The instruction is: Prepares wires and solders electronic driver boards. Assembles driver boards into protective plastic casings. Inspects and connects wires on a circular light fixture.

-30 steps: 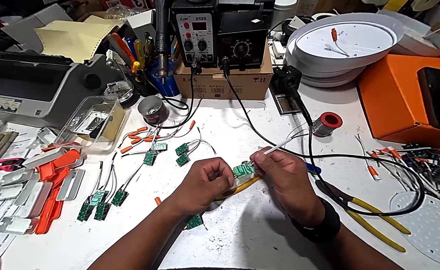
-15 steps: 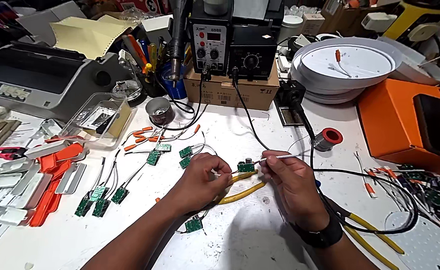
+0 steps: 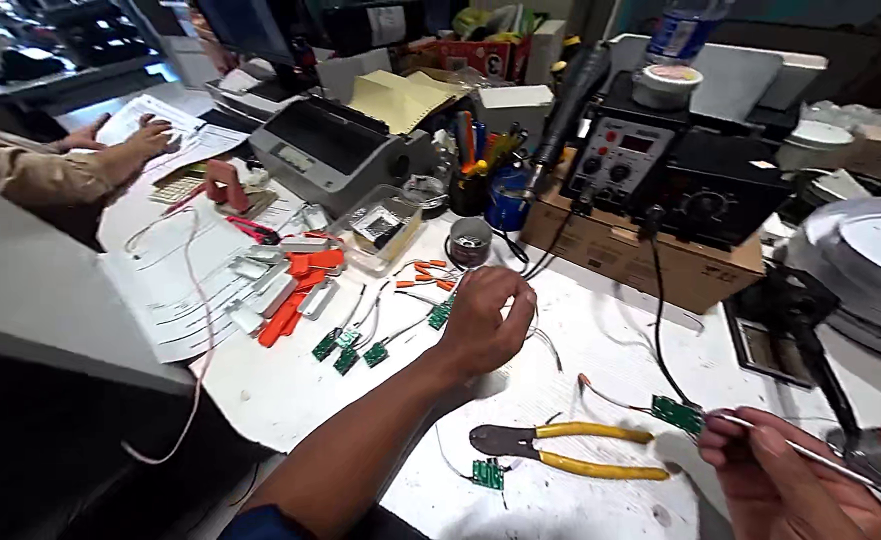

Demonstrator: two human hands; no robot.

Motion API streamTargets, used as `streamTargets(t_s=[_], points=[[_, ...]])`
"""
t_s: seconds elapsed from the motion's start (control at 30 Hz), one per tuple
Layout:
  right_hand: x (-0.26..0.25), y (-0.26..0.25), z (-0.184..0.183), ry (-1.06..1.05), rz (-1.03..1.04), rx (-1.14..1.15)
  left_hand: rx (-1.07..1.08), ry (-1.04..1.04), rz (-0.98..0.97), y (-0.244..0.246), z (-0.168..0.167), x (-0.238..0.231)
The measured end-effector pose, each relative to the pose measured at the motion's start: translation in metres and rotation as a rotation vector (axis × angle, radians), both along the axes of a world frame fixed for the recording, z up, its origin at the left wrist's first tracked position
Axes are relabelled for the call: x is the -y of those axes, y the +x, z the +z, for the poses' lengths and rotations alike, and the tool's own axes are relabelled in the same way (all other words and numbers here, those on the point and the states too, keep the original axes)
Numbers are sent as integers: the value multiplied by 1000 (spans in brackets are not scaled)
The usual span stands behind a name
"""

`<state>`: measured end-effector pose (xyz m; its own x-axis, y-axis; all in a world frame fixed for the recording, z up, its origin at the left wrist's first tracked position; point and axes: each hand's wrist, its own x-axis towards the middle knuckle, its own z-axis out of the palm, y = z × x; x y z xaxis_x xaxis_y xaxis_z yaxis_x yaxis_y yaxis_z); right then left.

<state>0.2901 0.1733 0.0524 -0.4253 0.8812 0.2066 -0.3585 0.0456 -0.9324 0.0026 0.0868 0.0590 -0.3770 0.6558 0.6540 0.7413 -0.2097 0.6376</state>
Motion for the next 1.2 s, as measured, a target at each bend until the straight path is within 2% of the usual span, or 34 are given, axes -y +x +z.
streamTargets(t_s=[0.17, 0.27, 0.37, 0.43, 0.5, 0.53, 0.57, 0.67, 0.77, 0.87, 0.93, 1.0, 1.13, 1.2], points=[[-6, 4, -2, 32, 83, -40, -210, -113, 302, -46, 28, 20], [-9, 7, -2, 63, 100, -50, -264, -468, 573, -80, 42, 66], [-5, 7, 0, 60, 92, -44, -207, -829, 826, -113, 33, 114], [-4, 6, 1, 66, 92, -45, -164, -1054, 888, -127, 23, 136], [-3, 5, 1, 66, 81, -31, -201, -1188, 867, -132, 14, 150], [-3, 5, 1, 62, 74, -19, -228, -1182, 849, -131, 11, 156], [-2, 6, 0, 65, 64, -8, -259, -1110, 830, -129, 9, 161], [-2, 7, -1, 96, 33, -9, -336, -706, 661, -106, 8, 170], [-3, 6, 1, 125, -9, -22, -402, -483, 241, -41, 9, 161], [0, 11, 7, 120, -111, 14, -418, -436, -277, 43, 5, 148], [1, 13, 10, 112, -147, 24, -446, -464, -508, 79, -2, 141], [1, 13, 12, 108, -143, 14, -524, -497, -543, 95, -12, 134], [5, 11, 18, 120, -106, -4, -704, -458, -278, 94, -27, 115], [8, 11, 19, 119, -80, -14, -709, -458, -199, 91, -29, 110]])
